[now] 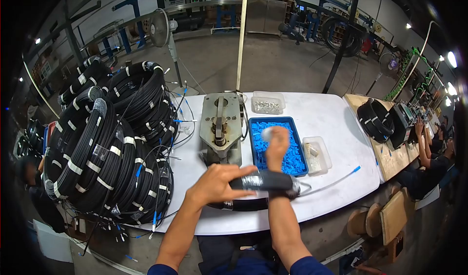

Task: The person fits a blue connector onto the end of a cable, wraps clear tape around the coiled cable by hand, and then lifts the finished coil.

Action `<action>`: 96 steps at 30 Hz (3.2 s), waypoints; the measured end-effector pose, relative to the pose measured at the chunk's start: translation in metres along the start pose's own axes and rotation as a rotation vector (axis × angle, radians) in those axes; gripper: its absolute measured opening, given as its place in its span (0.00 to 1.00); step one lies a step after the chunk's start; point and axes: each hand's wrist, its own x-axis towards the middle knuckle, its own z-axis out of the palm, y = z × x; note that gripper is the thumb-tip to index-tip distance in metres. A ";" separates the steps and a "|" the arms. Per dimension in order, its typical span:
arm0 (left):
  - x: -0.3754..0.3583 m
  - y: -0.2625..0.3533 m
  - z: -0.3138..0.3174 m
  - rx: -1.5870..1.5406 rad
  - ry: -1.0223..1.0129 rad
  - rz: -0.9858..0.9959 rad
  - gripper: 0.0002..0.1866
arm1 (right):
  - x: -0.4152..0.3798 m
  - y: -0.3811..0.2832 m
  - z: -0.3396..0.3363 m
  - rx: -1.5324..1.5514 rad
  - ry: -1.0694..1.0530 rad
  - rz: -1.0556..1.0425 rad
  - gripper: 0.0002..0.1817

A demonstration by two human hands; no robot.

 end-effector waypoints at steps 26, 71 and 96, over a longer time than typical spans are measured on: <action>0.018 0.010 0.005 -0.057 -0.045 -0.014 0.32 | -0.108 0.006 -0.011 -0.094 -0.183 0.209 0.10; -0.020 -0.029 -0.007 0.008 0.216 -0.332 0.23 | -0.145 -0.068 -0.128 -0.694 0.216 -0.335 0.62; -0.123 -0.061 0.043 -0.558 0.289 -0.641 0.34 | -0.091 -0.102 -0.110 -0.175 -0.232 0.198 0.19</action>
